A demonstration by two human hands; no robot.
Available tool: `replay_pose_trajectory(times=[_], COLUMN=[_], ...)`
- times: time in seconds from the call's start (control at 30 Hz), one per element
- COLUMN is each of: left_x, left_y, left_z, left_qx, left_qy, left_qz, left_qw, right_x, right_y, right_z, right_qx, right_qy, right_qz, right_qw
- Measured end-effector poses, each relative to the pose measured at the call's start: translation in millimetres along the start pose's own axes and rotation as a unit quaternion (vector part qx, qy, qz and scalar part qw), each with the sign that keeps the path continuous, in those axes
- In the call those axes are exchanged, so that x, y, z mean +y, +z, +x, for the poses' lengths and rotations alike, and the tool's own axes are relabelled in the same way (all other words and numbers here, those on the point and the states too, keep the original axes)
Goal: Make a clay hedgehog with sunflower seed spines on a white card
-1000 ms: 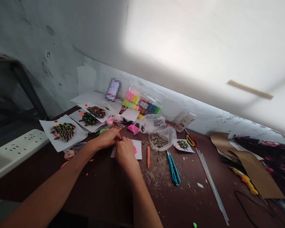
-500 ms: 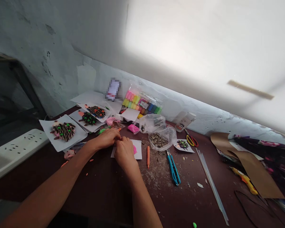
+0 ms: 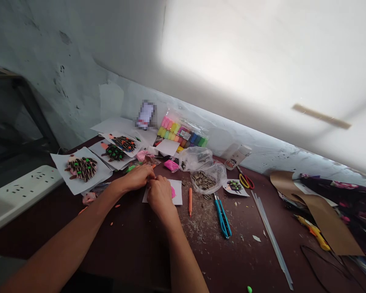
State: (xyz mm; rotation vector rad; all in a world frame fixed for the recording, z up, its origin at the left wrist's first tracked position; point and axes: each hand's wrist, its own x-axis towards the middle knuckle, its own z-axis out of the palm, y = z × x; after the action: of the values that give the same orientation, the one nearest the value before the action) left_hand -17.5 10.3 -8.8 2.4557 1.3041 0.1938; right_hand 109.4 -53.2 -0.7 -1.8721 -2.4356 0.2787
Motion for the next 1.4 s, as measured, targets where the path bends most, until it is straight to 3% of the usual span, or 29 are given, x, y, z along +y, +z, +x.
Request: replay_pose_trajectory(times=[0.4, 1.0, 1.4], left_x=[2.6, 2.7, 1.6], left_y=[-0.7, -0.8, 1.3], left_z=[-3.0, -1.3, -0.3], left_qx=[0.019, 0.009, 0.010], left_qy=[-0.010, -0.004, -0.002], left_qz=[-0.004, 0.013, -0.005], left_qw=[1.000, 1.000, 1.000], right_x=[5.5, -1.2, -2.5], right_y=[-3.9, 1.4, 10.8], right_z=[1.9, 3.1, 4.8], right_qx=[0.034, 0.003, 0.021], right_qy=[0.006, 0.007, -0.011], right_qz=[0.026, -0.015, 0.001], right_qw=[0.999, 1.000, 1.000])
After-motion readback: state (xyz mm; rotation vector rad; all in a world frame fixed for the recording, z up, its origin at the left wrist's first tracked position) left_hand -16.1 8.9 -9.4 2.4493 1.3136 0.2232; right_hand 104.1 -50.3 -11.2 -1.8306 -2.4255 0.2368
